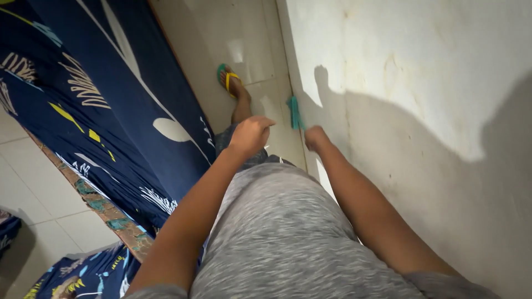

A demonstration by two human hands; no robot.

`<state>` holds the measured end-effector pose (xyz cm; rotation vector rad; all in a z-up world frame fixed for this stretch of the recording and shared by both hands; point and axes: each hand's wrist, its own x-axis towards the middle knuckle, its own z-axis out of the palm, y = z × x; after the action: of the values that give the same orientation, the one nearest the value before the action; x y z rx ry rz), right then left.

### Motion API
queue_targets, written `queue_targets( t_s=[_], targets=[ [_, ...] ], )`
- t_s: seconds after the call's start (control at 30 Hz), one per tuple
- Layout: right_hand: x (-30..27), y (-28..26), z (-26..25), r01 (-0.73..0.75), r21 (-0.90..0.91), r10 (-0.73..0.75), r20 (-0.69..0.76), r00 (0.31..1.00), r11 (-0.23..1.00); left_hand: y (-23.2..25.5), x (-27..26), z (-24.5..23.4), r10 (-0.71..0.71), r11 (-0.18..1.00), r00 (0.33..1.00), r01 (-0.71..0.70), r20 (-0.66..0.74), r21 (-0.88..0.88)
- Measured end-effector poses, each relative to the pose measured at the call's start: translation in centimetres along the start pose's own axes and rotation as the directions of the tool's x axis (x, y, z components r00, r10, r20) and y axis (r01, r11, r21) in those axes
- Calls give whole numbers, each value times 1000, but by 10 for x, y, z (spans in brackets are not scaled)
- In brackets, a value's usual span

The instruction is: The person is using a small broom to sweep dust and debris from under a bed on a tiled floor.

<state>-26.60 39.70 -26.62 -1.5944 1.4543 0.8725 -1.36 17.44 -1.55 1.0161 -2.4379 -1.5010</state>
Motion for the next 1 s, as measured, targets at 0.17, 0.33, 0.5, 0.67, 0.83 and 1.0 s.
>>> queue_targets(
  t_s=[0.17, 0.33, 0.5, 0.67, 0.83, 1.0],
  targets=[
    [83, 25, -111, -197, 357, 190, 54, 980, 913, -15, 17, -30, -49, 998, 996, 47, -74, -34],
    [144, 29, -201, -380, 924, 415, 363, 834, -45, -29, 40, -66, -139, 989, 984, 134, -110, -57],
    [120, 19, -317, -145, 944, 489, 280, 826, -296, -47, 65, -87, -171, 984, 975, 160, -140, -83],
    [89, 37, -334, 85, 984, 492, 3, 870, -157, -58, 90, -104, -186, 980, 974, 174, -130, -94],
    [36, 40, -331, 146, 961, 487, -14, 873, -234, -67, 109, -123, -185, 982, 972, 176, -148, -75],
    [-41, 21, -361, -12, 965, 365, 111, 924, -263, -91, 110, -141, -175, 984, 948, 164, -265, -64]
  ],
)
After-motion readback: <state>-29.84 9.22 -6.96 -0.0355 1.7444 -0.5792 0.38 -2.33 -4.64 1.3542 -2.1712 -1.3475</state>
